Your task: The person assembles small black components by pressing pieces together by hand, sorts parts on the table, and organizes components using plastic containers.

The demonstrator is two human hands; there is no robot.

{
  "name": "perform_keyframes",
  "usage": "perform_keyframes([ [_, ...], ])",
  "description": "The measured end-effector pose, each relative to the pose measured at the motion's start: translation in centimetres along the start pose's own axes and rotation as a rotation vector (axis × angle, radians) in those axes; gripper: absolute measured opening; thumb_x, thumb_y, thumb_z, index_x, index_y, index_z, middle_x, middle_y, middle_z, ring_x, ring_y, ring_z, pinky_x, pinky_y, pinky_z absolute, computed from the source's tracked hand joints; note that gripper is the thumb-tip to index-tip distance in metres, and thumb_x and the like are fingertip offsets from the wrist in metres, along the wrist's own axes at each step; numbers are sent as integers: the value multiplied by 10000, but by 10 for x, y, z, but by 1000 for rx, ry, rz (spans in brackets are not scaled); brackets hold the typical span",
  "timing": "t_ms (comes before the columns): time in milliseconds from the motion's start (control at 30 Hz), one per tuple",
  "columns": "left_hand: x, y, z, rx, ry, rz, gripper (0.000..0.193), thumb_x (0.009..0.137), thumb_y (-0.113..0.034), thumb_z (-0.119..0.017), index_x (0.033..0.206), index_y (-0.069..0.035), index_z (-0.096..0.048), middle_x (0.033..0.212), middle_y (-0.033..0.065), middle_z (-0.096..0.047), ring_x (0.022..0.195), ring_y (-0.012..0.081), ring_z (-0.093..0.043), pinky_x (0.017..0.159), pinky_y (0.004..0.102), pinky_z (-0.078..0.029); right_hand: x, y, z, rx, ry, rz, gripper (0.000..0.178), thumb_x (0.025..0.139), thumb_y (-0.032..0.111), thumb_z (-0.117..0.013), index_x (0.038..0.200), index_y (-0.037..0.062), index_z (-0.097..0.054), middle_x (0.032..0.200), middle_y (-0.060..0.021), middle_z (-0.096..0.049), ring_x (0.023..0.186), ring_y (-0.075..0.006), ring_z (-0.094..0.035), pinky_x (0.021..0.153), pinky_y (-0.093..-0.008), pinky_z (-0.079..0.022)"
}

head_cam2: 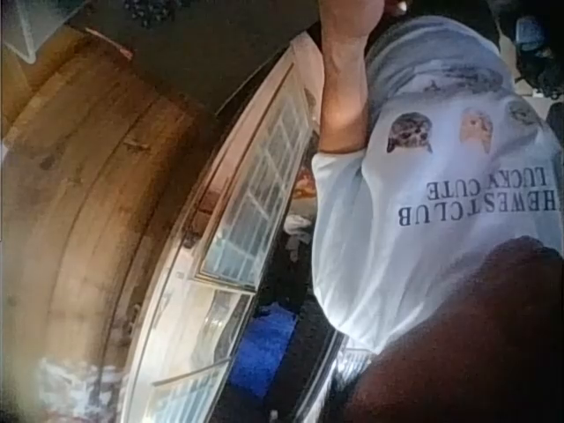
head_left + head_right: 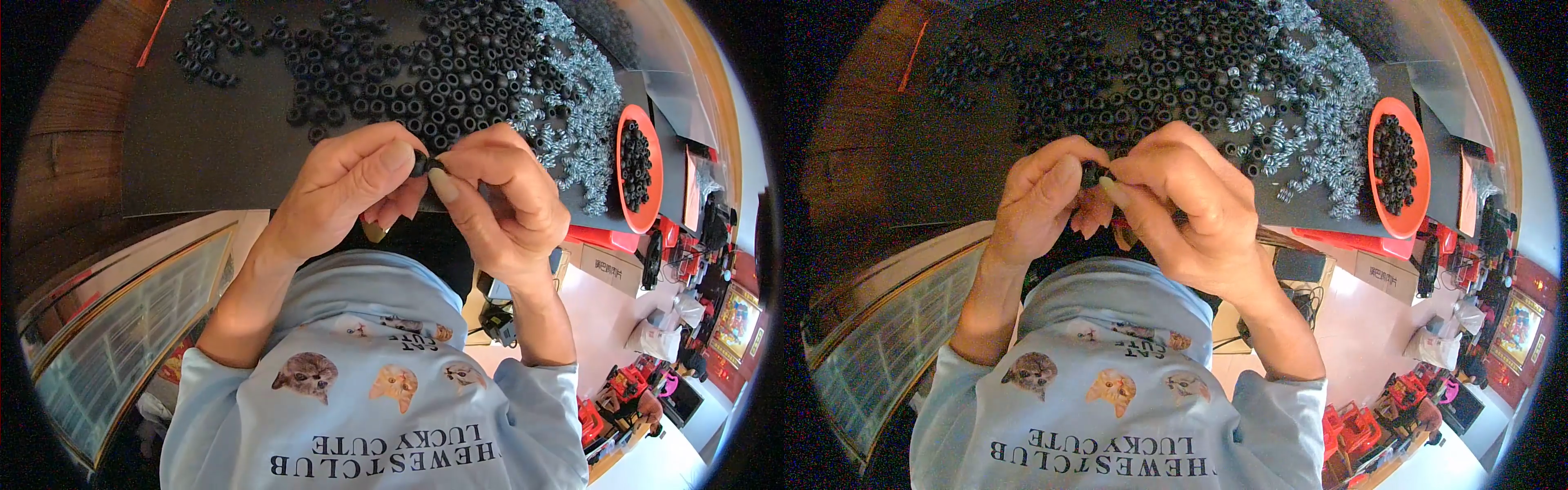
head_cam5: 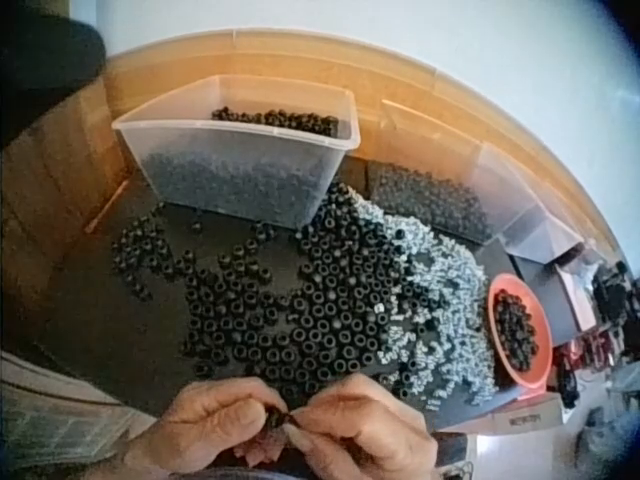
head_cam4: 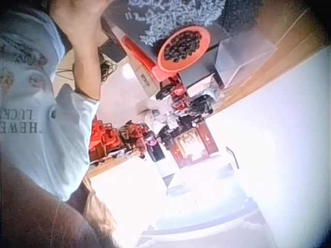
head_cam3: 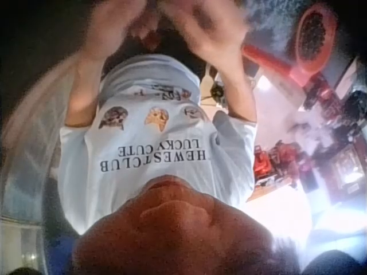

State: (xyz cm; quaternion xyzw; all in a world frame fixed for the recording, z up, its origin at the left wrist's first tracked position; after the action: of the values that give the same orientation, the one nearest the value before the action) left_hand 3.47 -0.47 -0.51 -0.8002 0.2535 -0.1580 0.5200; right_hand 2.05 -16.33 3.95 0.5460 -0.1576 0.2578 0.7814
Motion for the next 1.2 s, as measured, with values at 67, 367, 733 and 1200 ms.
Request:
perform_keyframes([
  [67, 0, 0, 1, -3, -9, 4, 345, 983, -364, -454, 976, -47, -590, 695, 14, -579, 549, 49, -481, 466, 192, -363, 0, 1, -1, -5, -1, 15, 204, 701, -107, -683, 870, -22, -605, 777, -130, -591, 648, -211, -587, 535, -282, -470],
  [367, 0, -4, -2, 106, -27, -15, 350, 984, -366, -453, 960, -45, -589, 694, 7, -571, 553, 50, -477, 470, 194, -371, -4, 1, -2, -63, -31, 64, 206, 702, -86, -703, 871, -13, -611, 774, -133, -588, 631, -215, -585, 525, -279, -468],
  [733, 1, -4, -3, 174, -45, -67, 335, 988, -347, -449, 951, -47, -594, 677, -3, -557, 556, 49, -481, 471, 196, -380, -7, 5, -8, -29, -45, 3, 196, 727, -87, -689, 887, -13, -601, 769, -130, -578, 599, -195, -575, 479, -280, -454],
  [1200, 1, -4, -2, 133, 65, -58, 355, 987, -362, -447, 926, -40, -581, 623, -8, -530, 493, 32, -417, 426, 195, -320, 5, 3, 3, 6, 133, 9, 212, 724, -59, -689, 913, -16, -603, 787, -137, -580, 642, -249, -591, 527, -302, -483],
])
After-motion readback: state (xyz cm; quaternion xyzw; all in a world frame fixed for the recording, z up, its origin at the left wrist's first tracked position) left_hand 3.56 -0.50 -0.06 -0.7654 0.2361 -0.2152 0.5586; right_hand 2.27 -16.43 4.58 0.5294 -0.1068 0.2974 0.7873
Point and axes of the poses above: each hand's wrist, its own x-axis towards the middle knuckle, its own z-axis out of the back of the hand, y = z × x, the point moved 3 cm from there along x, towards the middle knuckle
